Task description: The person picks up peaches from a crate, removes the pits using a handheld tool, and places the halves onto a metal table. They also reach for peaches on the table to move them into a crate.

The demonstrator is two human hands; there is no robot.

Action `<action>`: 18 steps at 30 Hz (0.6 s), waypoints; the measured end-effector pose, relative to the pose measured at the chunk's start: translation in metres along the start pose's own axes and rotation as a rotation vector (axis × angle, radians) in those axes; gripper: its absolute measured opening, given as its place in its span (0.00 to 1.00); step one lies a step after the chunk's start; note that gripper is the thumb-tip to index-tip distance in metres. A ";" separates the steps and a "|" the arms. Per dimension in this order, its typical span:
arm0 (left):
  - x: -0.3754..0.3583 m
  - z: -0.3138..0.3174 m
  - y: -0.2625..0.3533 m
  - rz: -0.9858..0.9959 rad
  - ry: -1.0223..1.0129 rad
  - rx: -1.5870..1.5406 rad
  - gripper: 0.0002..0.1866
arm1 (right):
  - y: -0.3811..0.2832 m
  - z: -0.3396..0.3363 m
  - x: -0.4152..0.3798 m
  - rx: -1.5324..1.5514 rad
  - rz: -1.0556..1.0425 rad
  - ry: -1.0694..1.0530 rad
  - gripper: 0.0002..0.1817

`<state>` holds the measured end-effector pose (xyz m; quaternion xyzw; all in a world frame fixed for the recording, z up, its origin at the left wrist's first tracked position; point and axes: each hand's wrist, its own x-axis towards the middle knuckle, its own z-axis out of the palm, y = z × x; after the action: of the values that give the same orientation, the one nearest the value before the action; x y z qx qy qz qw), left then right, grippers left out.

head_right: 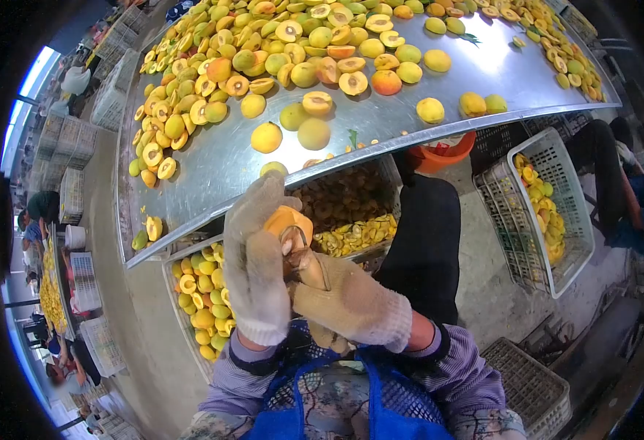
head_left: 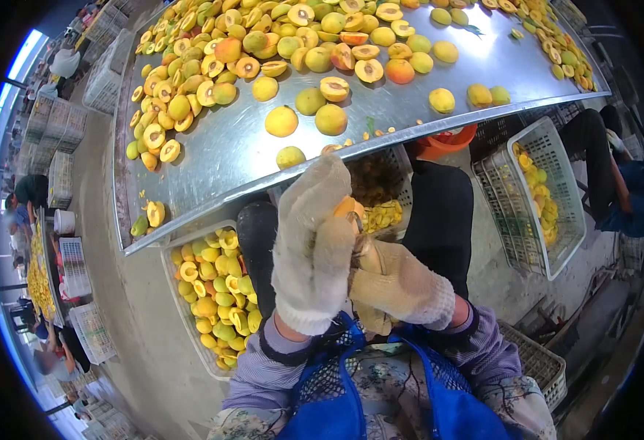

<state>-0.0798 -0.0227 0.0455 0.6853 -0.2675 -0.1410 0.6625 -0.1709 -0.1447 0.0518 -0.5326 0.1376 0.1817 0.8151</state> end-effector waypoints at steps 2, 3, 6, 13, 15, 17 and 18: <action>0.003 0.001 -0.007 0.432 0.030 0.415 0.24 | 0.004 -0.005 0.002 0.000 -0.042 -0.006 0.14; 0.002 0.003 -0.007 0.431 0.025 0.411 0.24 | 0.005 -0.006 0.001 0.001 -0.081 -0.010 0.15; 0.002 0.005 0.002 0.515 -0.027 0.475 0.19 | 0.002 -0.011 -0.003 -0.031 -0.022 -0.015 0.15; 0.013 0.005 0.014 0.043 -0.148 0.108 0.22 | -0.012 -0.018 -0.008 0.037 0.294 -0.073 0.16; 0.014 0.004 0.013 0.256 -0.171 0.293 0.18 | 0.001 -0.019 -0.008 0.034 -0.024 -0.081 0.16; 0.008 0.013 0.013 0.446 -0.130 0.527 0.17 | 0.036 -0.019 -0.002 0.073 -0.112 -0.006 0.16; 0.011 0.011 0.015 0.447 -0.173 0.580 0.18 | 0.038 -0.017 0.001 0.104 -0.202 0.065 0.16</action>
<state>-0.0799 -0.0380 0.0609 0.7548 -0.4941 0.0312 0.4303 -0.1874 -0.1461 0.0133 -0.5063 0.1188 0.0736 0.8509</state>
